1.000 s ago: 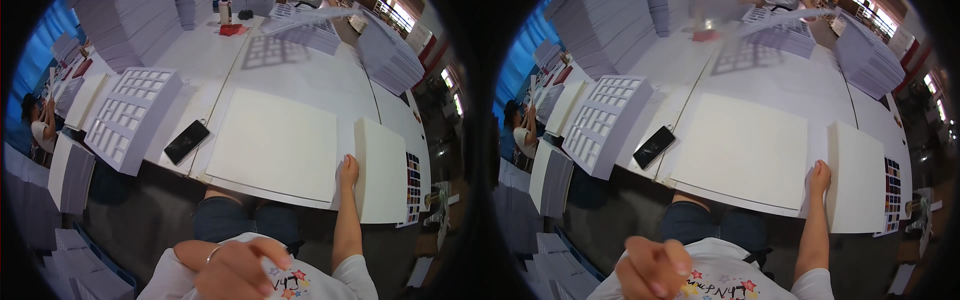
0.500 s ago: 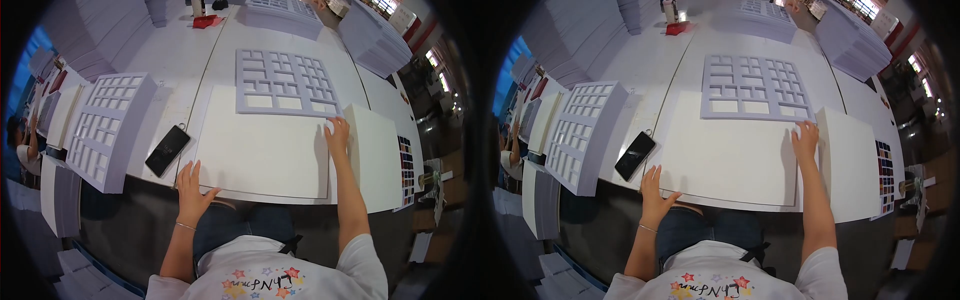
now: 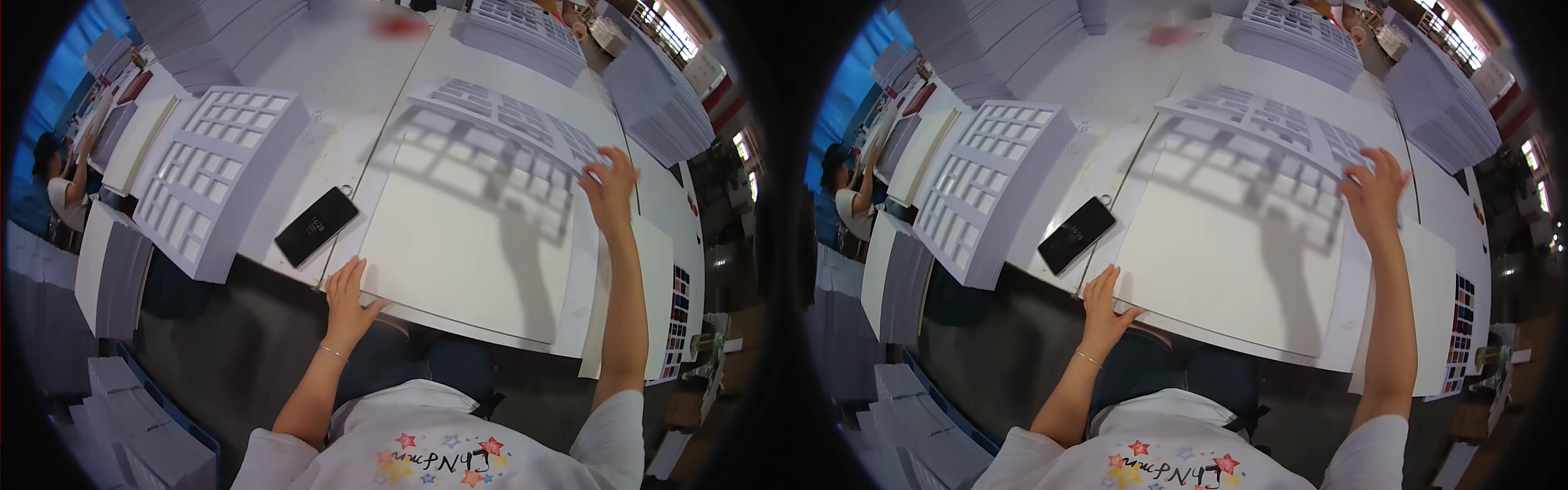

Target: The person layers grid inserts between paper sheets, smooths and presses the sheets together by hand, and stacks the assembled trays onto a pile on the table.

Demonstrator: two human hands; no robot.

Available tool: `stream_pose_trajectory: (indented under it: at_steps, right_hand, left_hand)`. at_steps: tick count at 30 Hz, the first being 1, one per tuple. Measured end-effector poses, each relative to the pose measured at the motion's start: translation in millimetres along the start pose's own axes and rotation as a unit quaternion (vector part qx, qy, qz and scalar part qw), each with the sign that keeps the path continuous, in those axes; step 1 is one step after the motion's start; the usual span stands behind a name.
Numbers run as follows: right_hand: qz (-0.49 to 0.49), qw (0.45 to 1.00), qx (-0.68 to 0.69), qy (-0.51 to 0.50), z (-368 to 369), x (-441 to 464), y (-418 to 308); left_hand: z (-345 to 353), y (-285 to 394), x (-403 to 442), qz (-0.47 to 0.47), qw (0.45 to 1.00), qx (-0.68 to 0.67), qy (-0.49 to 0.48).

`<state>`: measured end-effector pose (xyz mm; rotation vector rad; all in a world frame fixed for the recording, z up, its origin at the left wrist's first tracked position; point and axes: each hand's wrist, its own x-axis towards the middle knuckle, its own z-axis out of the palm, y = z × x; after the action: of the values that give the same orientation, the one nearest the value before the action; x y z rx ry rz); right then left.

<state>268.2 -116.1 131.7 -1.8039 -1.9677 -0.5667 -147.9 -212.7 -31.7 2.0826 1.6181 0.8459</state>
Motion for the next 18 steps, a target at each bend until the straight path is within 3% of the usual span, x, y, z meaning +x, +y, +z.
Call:
stream_pose_trajectory:
  at_steps: [3,7,9,10,12,13,16,18]
  right_hand:
    - [-0.025,0.999,-0.031,0.019,-43.3,-61.2,-33.6]
    - [-0.008,0.991,0.048,-0.124,-29.3,-173.5,-78.3]
    - [0.035,0.975,0.072,-0.210,-31.7,-199.0,-107.2]
    - [0.082,0.965,0.068,-0.241,-28.5,-212.7,-102.7]
    - [0.181,0.967,0.095,-0.151,-20.2,-236.7,-82.7]
    - [0.269,0.945,0.059,-0.178,-21.3,-241.2,-76.1]
    - [0.345,0.900,0.069,-0.255,-30.4,-245.0,-63.0]
    - [0.312,0.913,0.071,-0.252,-29.4,-252.8,-64.1]
  left_hand:
    - [0.9,0.1,-0.7,-0.029,0.999,-0.011,0.009]
    - [-2.5,-5.6,-3.2,-0.045,0.995,-0.086,0.012]
    - [-9.4,-5.8,-2.6,-0.053,0.981,-0.186,0.013]
    - [-11.5,-8.5,-2.8,-0.038,0.987,-0.159,-0.001]
    - [-13.8,-8.5,-1.9,-0.030,0.991,-0.130,-0.019]
    - [-14.7,-7.9,-0.7,-0.025,0.994,-0.103,-0.032]
    - [-10.2,-7.7,-0.8,0.007,0.999,-0.045,-0.028]
    - [-7.3,-5.0,-2.9,-0.007,0.998,-0.064,-0.014]
